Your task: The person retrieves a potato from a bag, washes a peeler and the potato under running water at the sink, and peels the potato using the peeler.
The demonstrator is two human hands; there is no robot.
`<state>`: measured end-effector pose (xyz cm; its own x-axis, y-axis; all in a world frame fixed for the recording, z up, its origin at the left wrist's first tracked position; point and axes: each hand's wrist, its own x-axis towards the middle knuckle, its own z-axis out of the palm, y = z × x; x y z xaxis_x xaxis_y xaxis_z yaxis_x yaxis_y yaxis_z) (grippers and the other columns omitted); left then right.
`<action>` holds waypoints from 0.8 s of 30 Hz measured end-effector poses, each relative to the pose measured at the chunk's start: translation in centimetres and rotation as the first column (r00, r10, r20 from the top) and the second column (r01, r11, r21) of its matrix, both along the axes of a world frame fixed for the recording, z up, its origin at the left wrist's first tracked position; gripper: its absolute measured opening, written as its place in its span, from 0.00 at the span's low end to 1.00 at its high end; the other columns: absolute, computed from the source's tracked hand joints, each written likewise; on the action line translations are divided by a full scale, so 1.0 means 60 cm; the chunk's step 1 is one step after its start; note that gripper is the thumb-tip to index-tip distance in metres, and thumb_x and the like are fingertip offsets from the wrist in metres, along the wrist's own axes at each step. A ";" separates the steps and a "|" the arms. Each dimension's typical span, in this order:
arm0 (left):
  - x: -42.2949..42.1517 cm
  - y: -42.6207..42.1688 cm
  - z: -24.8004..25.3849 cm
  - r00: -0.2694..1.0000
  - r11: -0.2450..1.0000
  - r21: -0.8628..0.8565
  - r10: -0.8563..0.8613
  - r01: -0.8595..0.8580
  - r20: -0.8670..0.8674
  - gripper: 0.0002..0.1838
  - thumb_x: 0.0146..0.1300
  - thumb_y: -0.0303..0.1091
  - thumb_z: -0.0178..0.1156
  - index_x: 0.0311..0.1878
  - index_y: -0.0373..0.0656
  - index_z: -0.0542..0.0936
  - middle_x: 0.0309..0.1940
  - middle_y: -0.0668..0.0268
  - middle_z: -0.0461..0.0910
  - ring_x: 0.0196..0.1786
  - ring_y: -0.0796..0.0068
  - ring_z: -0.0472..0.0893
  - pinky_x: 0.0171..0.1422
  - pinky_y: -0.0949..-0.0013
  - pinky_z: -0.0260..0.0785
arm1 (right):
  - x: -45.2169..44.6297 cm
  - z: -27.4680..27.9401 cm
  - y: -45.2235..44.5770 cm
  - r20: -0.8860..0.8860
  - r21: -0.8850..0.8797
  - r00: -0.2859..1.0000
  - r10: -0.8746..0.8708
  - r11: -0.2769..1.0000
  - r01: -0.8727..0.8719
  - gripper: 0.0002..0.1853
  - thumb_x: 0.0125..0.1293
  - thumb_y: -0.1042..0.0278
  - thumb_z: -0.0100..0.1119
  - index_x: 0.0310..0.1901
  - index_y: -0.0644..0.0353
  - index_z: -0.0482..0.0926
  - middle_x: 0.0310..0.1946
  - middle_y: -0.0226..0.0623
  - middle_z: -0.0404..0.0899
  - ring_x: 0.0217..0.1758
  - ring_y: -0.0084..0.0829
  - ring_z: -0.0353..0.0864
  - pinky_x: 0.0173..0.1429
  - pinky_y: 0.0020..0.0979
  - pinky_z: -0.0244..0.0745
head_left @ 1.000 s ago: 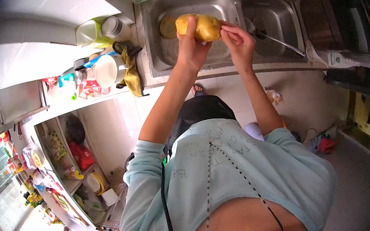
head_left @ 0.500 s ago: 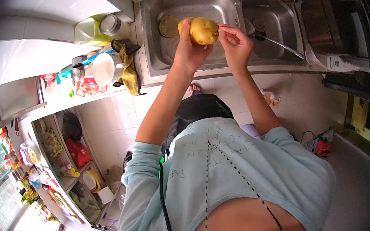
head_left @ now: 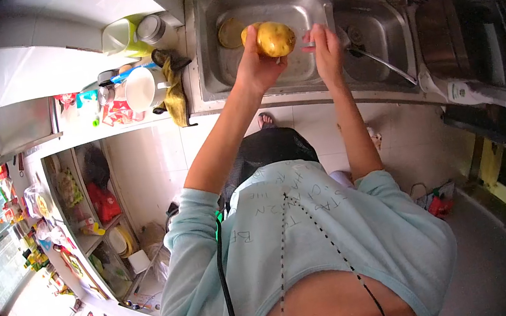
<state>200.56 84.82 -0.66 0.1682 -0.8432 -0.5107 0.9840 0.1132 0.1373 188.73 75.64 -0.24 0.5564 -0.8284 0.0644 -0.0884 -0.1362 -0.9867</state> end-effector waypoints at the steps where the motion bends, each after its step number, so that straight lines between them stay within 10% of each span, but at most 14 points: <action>1: 0.001 -0.001 -0.006 1.000 1.000 -0.004 0.007 -0.007 0.016 0.26 0.55 0.57 0.51 0.49 0.49 0.68 0.46 0.66 0.71 0.48 0.69 0.71 0.49 0.65 0.65 | -0.007 -0.002 -0.013 -0.207 -0.098 0.976 0.071 0.991 -0.093 0.15 0.65 0.59 0.44 0.32 0.64 0.69 0.32 0.34 0.72 0.31 0.23 0.74 0.32 0.25 0.76; 2: 0.002 -0.001 -0.012 0.999 1.000 -0.008 0.015 -0.015 0.030 0.26 0.55 0.57 0.51 0.49 0.49 0.68 0.46 0.65 0.71 0.48 0.68 0.71 0.50 0.64 0.66 | -0.010 -0.003 -0.020 -0.411 -0.175 0.904 0.117 0.963 -0.205 0.14 0.64 0.59 0.46 0.32 0.64 0.69 0.31 0.33 0.72 0.30 0.23 0.74 0.32 0.24 0.76; 10: -0.005 -0.005 -0.030 0.998 0.987 -0.151 -0.055 0.050 -0.026 0.28 0.56 0.56 0.50 0.51 0.44 0.66 0.48 0.60 0.69 0.51 0.64 0.70 0.57 0.62 0.62 | 0.007 -0.007 0.017 0.210 0.329 0.959 0.189 0.910 -0.251 0.13 0.59 0.64 0.55 0.41 0.62 0.67 0.32 0.32 0.70 0.30 0.21 0.75 0.30 0.21 0.75; 24: 0.012 0.013 -0.080 0.986 0.983 0.128 0.141 -0.129 -0.092 0.23 0.57 0.49 0.54 0.48 0.41 0.66 0.47 0.60 0.71 0.50 0.60 0.71 0.54 0.54 0.65 | 0.013 -0.051 0.013 -0.047 0.224 0.948 0.314 0.928 -0.296 0.17 0.66 0.64 0.41 0.55 0.59 0.60 0.45 0.36 0.67 0.44 0.26 0.71 0.39 0.28 0.75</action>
